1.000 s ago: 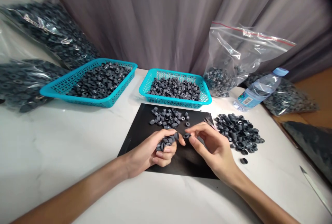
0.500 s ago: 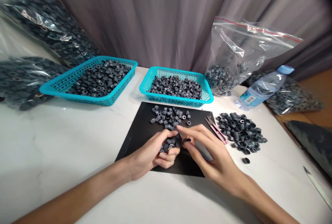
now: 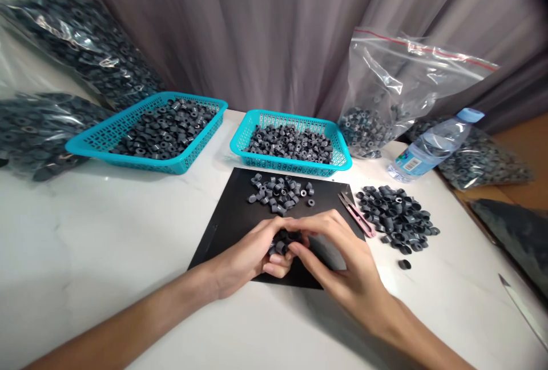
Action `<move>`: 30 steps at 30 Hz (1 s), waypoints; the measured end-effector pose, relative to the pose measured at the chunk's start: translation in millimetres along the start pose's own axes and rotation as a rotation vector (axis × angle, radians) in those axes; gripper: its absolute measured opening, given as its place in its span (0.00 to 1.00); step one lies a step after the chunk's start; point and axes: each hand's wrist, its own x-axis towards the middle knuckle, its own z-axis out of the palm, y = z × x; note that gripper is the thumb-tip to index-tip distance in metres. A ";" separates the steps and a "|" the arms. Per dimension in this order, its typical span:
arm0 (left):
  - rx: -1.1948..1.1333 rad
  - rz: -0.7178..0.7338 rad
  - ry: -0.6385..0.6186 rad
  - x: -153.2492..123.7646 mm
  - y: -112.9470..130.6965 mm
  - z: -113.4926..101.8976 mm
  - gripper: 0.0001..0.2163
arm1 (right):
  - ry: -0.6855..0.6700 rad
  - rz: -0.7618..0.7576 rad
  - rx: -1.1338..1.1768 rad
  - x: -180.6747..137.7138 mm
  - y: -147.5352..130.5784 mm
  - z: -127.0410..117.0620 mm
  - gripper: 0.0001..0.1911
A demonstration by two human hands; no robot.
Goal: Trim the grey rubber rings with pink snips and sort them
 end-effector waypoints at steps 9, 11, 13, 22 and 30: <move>-0.007 -0.039 0.032 -1.3 2.3 0.1 0.08 | 0.002 0.017 -0.045 -2.1 6.6 -6.2 0.17; 0.007 -0.037 0.014 -2.1 4.2 1.7 0.10 | 0.052 0.035 -0.062 -0.4 11.2 -7.6 0.14; 0.013 -0.048 -0.009 -2.9 5.4 1.7 0.13 | 0.097 0.063 -0.096 4.2 19.5 -9.0 0.11; -0.192 -0.115 -0.087 -2.2 5.4 -13.3 0.13 | -0.098 0.058 -0.440 43.7 62.4 -8.1 0.16; -0.182 -0.088 -0.125 -6.6 19.0 -16.0 0.16 | -0.179 0.058 -0.657 69.3 57.2 16.3 0.16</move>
